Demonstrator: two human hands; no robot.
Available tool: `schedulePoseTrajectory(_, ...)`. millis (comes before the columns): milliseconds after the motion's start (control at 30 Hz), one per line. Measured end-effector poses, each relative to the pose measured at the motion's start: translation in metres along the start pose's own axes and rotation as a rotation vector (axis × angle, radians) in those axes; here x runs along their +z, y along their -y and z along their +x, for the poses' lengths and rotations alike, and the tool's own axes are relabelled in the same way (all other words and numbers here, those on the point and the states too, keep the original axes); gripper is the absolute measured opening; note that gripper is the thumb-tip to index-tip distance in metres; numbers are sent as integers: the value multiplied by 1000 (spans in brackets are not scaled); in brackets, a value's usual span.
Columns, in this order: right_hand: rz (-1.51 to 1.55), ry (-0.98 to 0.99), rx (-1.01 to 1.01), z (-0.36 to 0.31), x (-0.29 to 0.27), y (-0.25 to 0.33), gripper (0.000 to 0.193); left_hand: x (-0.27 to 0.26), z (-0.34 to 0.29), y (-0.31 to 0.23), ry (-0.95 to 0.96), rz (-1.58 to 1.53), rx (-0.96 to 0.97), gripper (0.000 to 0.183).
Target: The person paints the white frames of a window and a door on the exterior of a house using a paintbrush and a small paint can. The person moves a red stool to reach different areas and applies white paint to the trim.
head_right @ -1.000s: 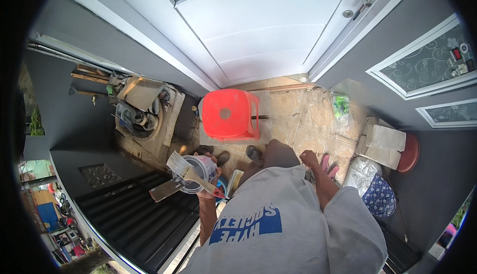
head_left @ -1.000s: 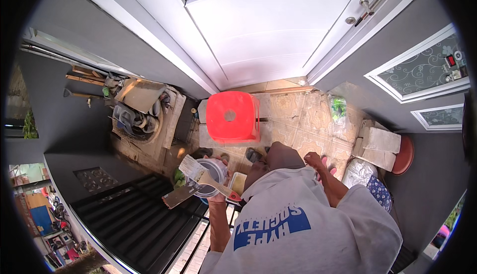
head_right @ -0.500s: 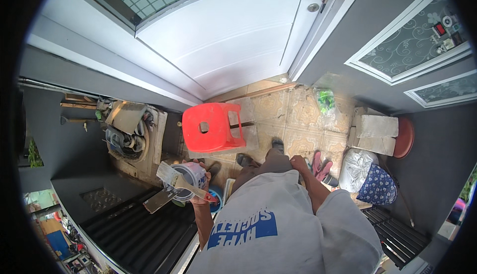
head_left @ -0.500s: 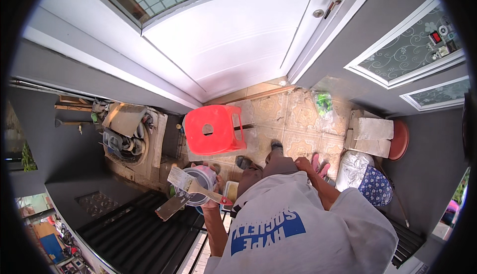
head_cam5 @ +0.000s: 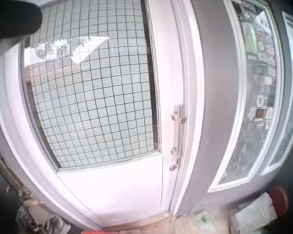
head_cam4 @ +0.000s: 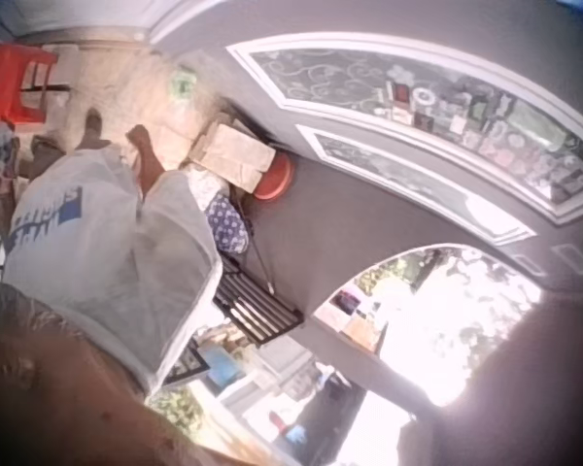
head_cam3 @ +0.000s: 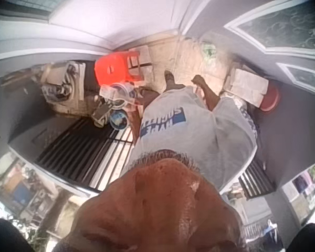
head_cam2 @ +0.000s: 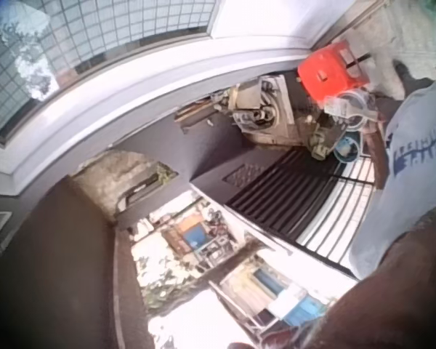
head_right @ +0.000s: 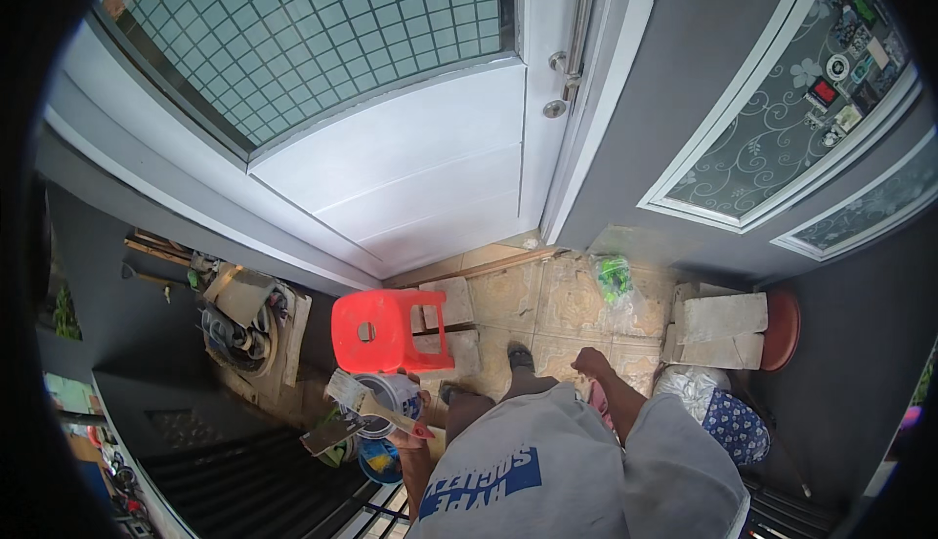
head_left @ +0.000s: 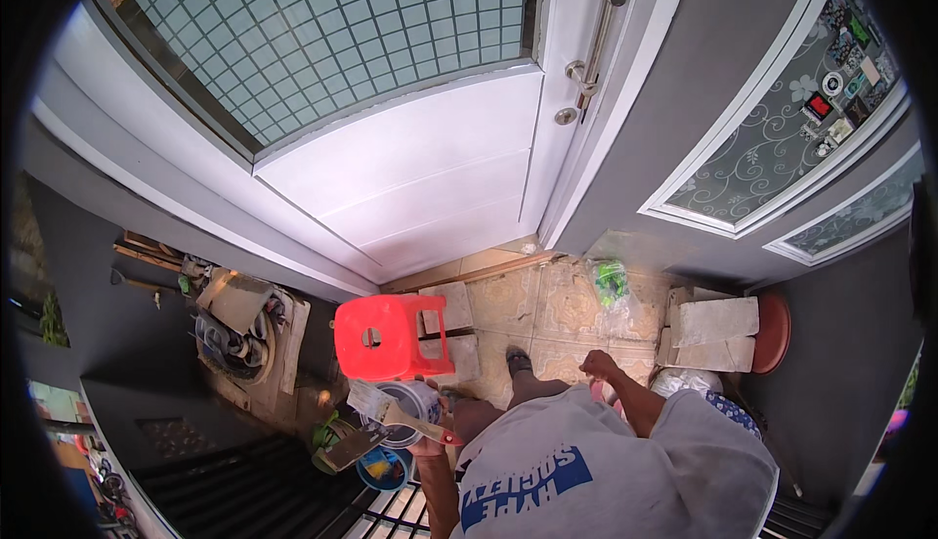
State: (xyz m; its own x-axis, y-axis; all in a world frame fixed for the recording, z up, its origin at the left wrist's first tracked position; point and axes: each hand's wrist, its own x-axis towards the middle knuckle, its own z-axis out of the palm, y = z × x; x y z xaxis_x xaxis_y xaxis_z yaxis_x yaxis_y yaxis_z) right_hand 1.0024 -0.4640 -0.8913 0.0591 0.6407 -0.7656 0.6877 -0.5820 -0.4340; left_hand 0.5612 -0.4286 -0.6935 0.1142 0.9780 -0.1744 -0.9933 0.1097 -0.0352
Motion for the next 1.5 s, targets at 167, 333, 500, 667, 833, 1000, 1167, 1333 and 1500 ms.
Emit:
schedulePoseTrajectory(167, -282, -62, -179, 34, 2, -2, 36, 4, 3, 18, -9, 25, -26, 60)
schedulePoseTrajectory(333, 160, -218, -213, 1, 10, 59, 29, 8, 10, 25, -45, 92, -63, 72)
schedulePoseTrajectory(500, 265, -327, -736, -141, -51, 218, 57, 23, 32, 33, -61, 126, -181, 77)
schedulePoseTrajectory(667, -219, -555, -1133, -228, -76, 285, 85, 37, 67, 55, -47, 307, -247, 73)
schedulePoseTrajectory(833, -293, -755, -1223, -244, -75, 295, 74, 40, 88, 83, 63, 299, -272, 70)
schedulePoseTrajectory(1000, -324, -915, -1251, -236, -95, 281, 66, 43, 100, 112, 156, 184, -396, 71)
schedulePoseTrajectory(1167, 299, -932, -1167, -261, -154, 269, 36, 54, 118, 147, 113, 310, -419, 69)
schedulePoseTrajectory(1333, 894, -718, -1058, -276, -237, 256, 16, 42, 146, 194, -24, 295, -337, 68)
schedulePoseTrajectory(1500, 383, -740, -1092, -268, -292, 265, 8, 34, 152, 253, -68, 293, -225, 69)
